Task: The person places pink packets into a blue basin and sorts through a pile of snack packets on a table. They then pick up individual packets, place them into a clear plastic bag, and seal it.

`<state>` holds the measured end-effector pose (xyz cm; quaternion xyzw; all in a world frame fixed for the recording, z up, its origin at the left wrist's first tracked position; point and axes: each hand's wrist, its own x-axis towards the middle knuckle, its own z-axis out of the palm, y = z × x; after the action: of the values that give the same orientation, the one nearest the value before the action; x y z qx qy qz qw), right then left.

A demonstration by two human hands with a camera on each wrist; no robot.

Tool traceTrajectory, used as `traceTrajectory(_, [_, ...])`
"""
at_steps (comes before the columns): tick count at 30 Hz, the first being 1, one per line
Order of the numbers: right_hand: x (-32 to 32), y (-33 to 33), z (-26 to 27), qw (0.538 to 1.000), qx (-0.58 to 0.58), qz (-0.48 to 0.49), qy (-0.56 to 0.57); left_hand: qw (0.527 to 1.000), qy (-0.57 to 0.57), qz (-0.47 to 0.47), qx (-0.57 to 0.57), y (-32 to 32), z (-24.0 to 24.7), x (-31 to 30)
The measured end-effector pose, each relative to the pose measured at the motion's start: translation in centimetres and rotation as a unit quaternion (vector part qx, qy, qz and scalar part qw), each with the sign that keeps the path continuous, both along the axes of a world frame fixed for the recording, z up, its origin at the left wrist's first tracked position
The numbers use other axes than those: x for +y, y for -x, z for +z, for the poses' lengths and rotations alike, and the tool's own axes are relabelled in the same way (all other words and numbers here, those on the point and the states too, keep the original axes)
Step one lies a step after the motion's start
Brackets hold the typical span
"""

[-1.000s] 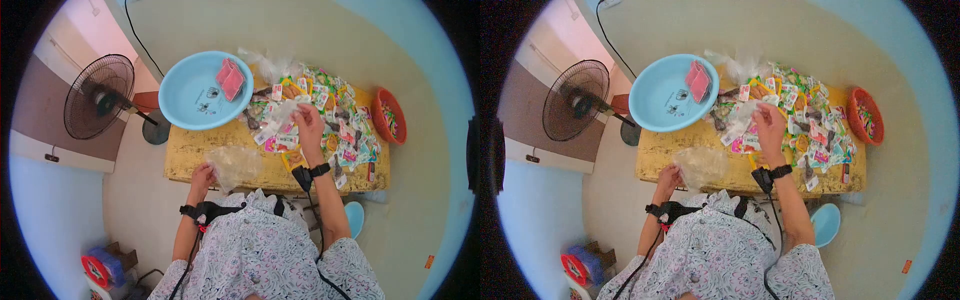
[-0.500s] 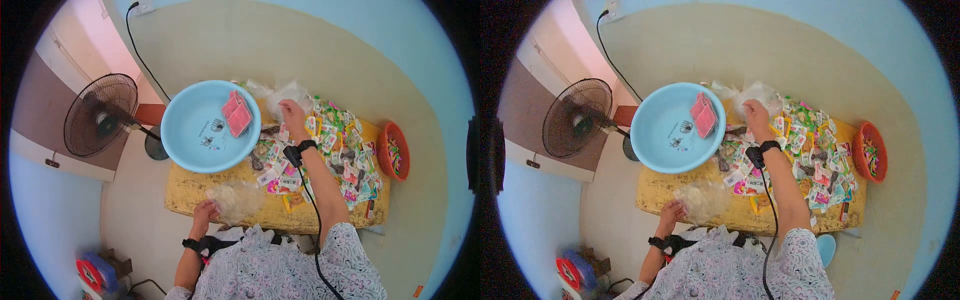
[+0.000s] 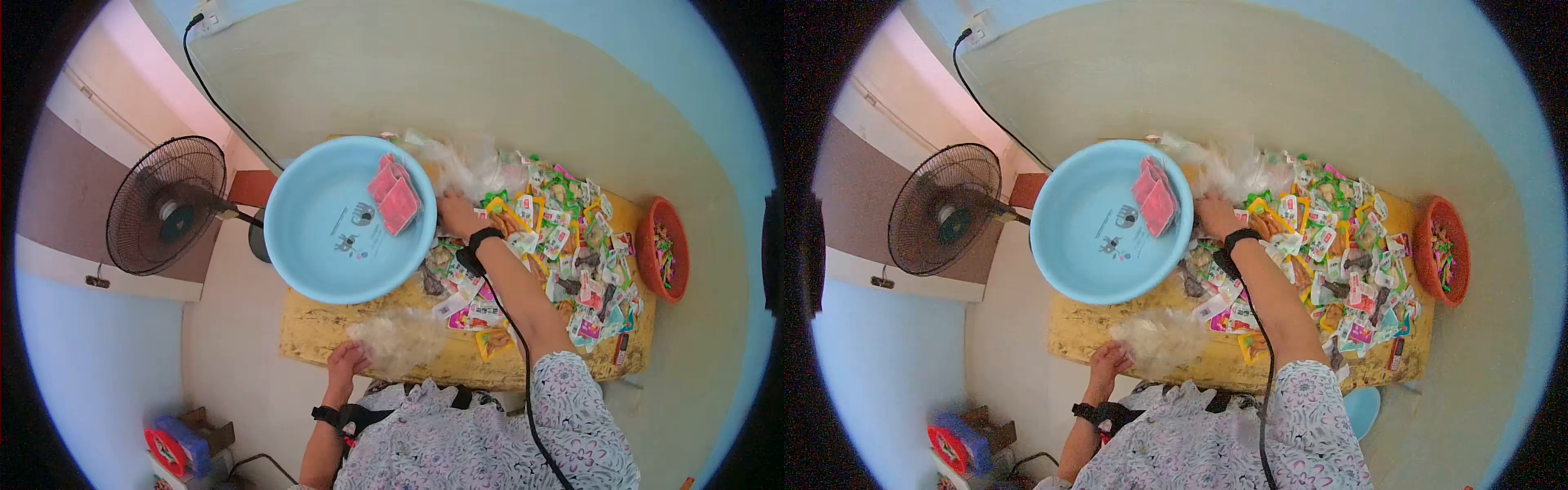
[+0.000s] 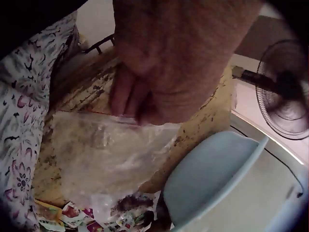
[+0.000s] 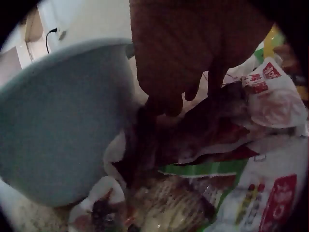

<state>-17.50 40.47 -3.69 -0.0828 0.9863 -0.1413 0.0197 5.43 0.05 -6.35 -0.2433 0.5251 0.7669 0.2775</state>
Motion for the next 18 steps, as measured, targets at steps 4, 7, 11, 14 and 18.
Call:
traceTrajectory(4, [0.1,-2.1,-0.1,0.987,0.086,0.003,0.138,0.999,0.045,-0.005,-0.005,0.4,0.5,0.5])
traceTrajectory(7, [-0.1,-5.7,2.1,0.966,0.140,-0.048,0.214,0.996,0.082,-0.035,0.015,0.6,-0.1,0.2])
traceTrajectory(11, [-3.0,-13.1,7.4,0.913,0.097,-0.124,0.376,0.994,0.092,-0.032,0.042,0.4,-1.2,-0.1])
traceTrajectory(14, [-4.8,-20.1,7.6,0.915,-0.013,-0.123,0.383,0.994,0.091,-0.036,0.048,0.3,0.1,0.4])
traceTrajectory(18, [-7.3,-27.3,6.3,0.929,-0.098,-0.108,0.340,0.993,0.068,-0.068,0.066,0.9,1.1,0.5])
